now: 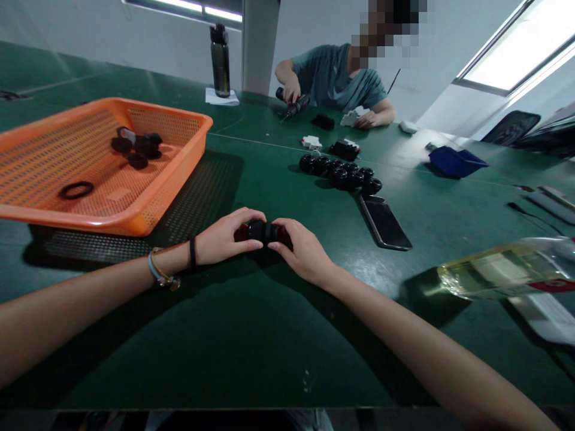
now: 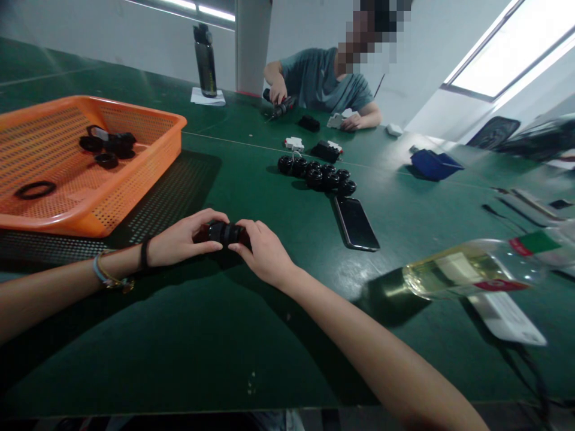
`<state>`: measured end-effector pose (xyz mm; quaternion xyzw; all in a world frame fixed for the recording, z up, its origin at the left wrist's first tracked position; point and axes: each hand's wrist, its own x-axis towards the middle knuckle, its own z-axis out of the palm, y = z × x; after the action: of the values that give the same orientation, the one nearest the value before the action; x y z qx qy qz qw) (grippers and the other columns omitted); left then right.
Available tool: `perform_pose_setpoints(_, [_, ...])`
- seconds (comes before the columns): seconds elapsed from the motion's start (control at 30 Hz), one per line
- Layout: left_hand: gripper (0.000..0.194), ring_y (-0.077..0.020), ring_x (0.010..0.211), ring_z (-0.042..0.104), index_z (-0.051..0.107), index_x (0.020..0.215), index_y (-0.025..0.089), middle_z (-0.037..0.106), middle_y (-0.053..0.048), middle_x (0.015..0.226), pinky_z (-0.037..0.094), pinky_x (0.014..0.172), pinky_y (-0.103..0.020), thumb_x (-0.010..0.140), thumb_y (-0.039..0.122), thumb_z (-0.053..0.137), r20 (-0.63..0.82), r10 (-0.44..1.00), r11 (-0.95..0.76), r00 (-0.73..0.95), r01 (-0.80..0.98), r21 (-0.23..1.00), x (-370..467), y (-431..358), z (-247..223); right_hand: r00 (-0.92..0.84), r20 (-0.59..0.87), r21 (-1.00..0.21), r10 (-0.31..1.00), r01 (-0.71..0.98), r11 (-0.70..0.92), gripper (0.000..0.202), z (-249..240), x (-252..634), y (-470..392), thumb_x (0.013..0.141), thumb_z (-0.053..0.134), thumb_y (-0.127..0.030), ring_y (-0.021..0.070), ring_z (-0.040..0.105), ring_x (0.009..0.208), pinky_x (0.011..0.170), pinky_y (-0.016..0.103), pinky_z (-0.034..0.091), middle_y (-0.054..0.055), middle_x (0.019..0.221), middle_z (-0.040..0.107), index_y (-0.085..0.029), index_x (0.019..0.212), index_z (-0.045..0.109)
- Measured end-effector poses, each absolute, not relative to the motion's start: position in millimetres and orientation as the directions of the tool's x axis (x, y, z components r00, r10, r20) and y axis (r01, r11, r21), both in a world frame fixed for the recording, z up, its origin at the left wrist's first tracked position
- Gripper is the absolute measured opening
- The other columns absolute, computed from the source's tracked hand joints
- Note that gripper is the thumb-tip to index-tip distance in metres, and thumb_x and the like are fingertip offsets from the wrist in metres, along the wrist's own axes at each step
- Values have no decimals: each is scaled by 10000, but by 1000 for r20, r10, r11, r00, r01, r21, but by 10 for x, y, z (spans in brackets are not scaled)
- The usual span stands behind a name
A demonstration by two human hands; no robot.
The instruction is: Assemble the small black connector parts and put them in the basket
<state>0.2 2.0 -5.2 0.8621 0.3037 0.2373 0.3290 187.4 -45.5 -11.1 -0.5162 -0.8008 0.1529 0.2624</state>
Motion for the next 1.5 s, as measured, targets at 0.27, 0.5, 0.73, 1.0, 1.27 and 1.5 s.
perform_pose_setpoints(0.27, [354,-169,851,512,491,1014,166,520,-50,990,435,729,-275,735,376,553,209,682,-590,700,358,724,1,22,-59,-322,253,-500,913,764,408,241,-115,1871,-458,802,511,-248,166,531,793,738,341,433,70,896,572,-153,1022,493])
perform_pose_setpoints(0.5, [352,-169,855,513,492,1015,159,521,-52,990,435,731,-280,734,362,555,221,680,-595,699,350,724,4,24,-62,-328,235,-486,915,775,403,255,-110,1871,-452,817,487,-263,166,528,782,735,344,435,83,899,574,-126,1032,495])
perform_pose_setpoints(0.73, [367,-175,857,517,482,1020,159,525,-55,1005,436,730,-284,735,379,551,203,696,-567,689,353,744,-4,18,-52,-335,299,-507,894,737,446,297,-118,1889,-465,810,492,-251,173,531,812,752,348,444,83,932,570,-147,1086,460])
perform_pose_setpoints(1.0, [356,-188,914,501,476,1012,158,524,-50,1018,418,789,-301,734,371,542,201,687,-572,698,350,742,0,10,-38,-338,310,-515,889,726,456,300,-141,1893,-455,769,540,-198,168,536,802,752,348,449,66,918,575,-167,1058,465])
perform_pose_setpoints(1.27, [378,-177,874,509,476,1034,149,523,-57,1021,421,778,-294,742,383,531,209,679,-602,704,371,708,-6,25,-47,-337,279,-520,899,734,437,281,-126,1880,-453,778,536,-205,174,548,818,768,360,448,72,934,586,-160,1050,477])
perform_pose_setpoints(1.5, [373,-173,861,511,479,1039,150,525,-55,1006,424,768,-296,739,363,539,218,676,-604,704,361,710,-1,31,-58,-339,253,-517,906,744,423,288,-105,1874,-459,783,534,-205,172,546,820,763,354,446,84,940,588,-135,1057,476])
